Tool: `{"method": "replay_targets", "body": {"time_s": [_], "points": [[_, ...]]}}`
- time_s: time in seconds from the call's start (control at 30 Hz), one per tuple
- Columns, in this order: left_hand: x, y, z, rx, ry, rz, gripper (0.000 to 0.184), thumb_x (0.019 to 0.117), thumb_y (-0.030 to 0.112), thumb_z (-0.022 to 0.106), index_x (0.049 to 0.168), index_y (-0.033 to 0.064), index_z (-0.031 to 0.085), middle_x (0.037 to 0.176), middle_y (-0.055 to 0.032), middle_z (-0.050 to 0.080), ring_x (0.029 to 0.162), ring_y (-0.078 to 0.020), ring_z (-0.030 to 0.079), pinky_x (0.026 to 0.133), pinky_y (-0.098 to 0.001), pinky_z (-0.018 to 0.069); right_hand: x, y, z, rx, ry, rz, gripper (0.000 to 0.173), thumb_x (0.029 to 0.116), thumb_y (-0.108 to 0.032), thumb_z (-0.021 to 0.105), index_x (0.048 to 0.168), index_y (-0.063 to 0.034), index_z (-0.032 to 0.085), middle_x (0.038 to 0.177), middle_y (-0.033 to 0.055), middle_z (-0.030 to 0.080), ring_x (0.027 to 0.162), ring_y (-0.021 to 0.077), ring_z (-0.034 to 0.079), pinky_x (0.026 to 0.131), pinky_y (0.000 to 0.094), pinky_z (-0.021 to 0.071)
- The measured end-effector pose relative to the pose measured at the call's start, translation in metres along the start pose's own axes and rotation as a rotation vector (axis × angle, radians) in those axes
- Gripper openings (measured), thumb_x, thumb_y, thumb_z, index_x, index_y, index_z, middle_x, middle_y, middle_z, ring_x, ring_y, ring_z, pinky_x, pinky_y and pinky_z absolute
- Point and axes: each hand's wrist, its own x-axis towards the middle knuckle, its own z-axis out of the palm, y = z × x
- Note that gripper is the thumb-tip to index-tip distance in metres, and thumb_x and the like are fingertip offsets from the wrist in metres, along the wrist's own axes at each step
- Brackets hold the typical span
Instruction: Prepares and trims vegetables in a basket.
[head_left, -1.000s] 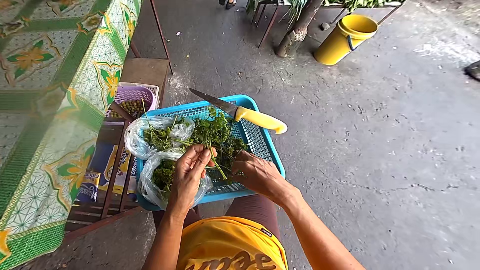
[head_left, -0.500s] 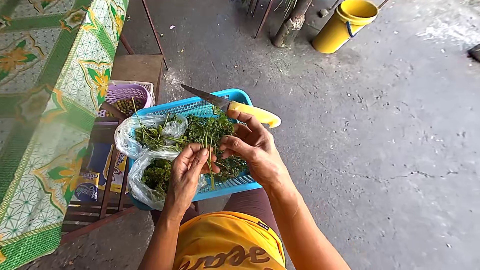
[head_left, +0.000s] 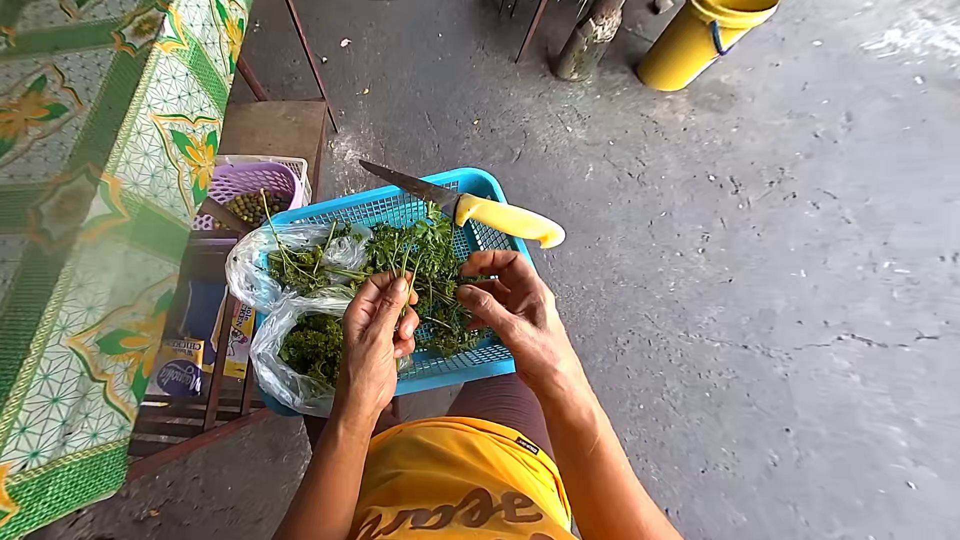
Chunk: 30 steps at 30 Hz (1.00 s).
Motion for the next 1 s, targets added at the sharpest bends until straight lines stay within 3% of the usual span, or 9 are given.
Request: {"method": "replay_targets", "body": {"time_s": [0.07,0.13,0.23,0.33,0.47,0.63,0.77,0.9,1.0], "points": [[0.000,-0.001,0.001,0.013,-0.013,-0.002,0.018,0.1081,0.010,0.044,0.110,0.0069,0.062,0.089,-0.0054,0.059,0.052,-0.0018,0.045,0.044,-0.0124,0.0363,-0.005,0.004,0.007,0.124,-0.019,0.088,0.024,0.0936,-0.026,0.068,0.113,-0.0121,0.067,0.106,0.0079,0.070,0.088,0.0209,0.070,0.067,0.0332,0.0604],[-0.002,-0.005,0.003,0.075,-0.037,0.009,0.017,0.1080,0.011,0.046,0.111,0.0074,0.062,0.087,-0.0057,0.061,0.054,-0.0027,0.048,0.045,-0.0132,0.0387,-0.006,0.004,0.018,0.291,-0.032,0.163,0.021,0.0976,-0.024,0.064,0.108,-0.0078,0.072,0.105,0.0096,0.071,0.091,0.0190,0.070,0.072,0.0328,0.0609],[-0.004,-0.011,0.004,0.227,-0.080,0.083,0.015,0.1067,0.014,0.049,0.113,0.0072,0.061,0.079,-0.0046,0.062,0.057,-0.0064,0.055,0.048,-0.0167,0.0457,-0.003,-0.003,0.036,0.467,0.048,0.183,0.011,0.0973,-0.016,0.067,0.098,-0.0071,0.073,0.091,0.0086,0.070,0.074,0.0148,0.067,0.066,0.0299,0.0599],[-0.007,-0.014,0.005,0.258,-0.025,0.138,0.015,0.1065,0.014,0.050,0.113,0.0066,0.061,0.087,-0.0059,0.065,0.065,-0.0104,0.064,0.052,-0.0208,0.0536,0.001,-0.008,0.044,0.481,0.120,0.178,0.010,0.0959,-0.013,0.069,0.092,-0.0071,0.075,0.086,0.0078,0.070,0.068,0.0132,0.065,0.062,0.0278,0.0582],[-0.006,-0.014,0.004,0.161,0.090,0.206,0.019,0.1078,0.015,0.046,0.113,0.0093,0.063,0.098,-0.0050,0.066,0.071,-0.0101,0.064,0.056,-0.0206,0.0534,-0.003,-0.003,0.048,0.499,0.152,0.240,0.013,0.0995,-0.017,0.065,0.096,-0.0077,0.075,0.093,0.0087,0.071,0.077,0.0158,0.067,0.062,0.0281,0.0566],[0.000,-0.013,0.003,-0.037,0.114,0.055,0.026,0.1110,0.018,0.037,0.113,0.0121,0.062,0.095,-0.0070,0.067,0.063,-0.0071,0.059,0.049,-0.0159,0.0435,-0.013,0.004,0.048,0.616,0.078,0.322,0.018,0.1037,-0.017,0.058,0.102,-0.0043,0.070,0.090,0.0138,0.070,0.078,0.0184,0.068,0.065,0.0300,0.0579],[0.003,-0.010,-0.002,-0.112,0.099,-0.025,0.028,0.1116,0.019,0.036,0.115,0.0116,0.062,0.089,-0.0063,0.066,0.059,-0.0054,0.057,0.047,-0.0150,0.0430,-0.019,0.005,0.029,0.449,-0.012,0.240,0.016,0.1001,-0.013,0.062,0.107,-0.0030,0.073,0.096,0.0115,0.071,0.083,0.0152,0.067,0.070,0.0272,0.0574],[0.005,-0.006,-0.006,-0.100,0.067,-0.026,0.027,0.1121,0.023,0.035,0.118,0.0131,0.059,0.083,-0.0070,0.066,0.055,-0.0045,0.056,0.046,-0.0142,0.0421,-0.015,0.007,0.004,0.217,0.070,0.120,0.017,0.0975,-0.013,0.062,0.111,-0.0099,0.072,0.100,0.0064,0.071,0.084,0.0159,0.067,0.070,0.0293,0.0575],[0.004,-0.006,-0.009,-0.064,0.020,-0.013,0.028,0.1120,0.024,0.035,0.119,0.0119,0.060,0.087,-0.0105,0.070,0.059,-0.0061,0.060,0.048,-0.0148,0.0439,-0.009,0.007,-0.008,0.088,0.127,0.018,0.020,0.0979,-0.016,0.063,0.115,-0.0131,0.071,0.107,0.0053,0.071,0.083,0.0172,0.068,0.066,0.0295,0.0574]]}}
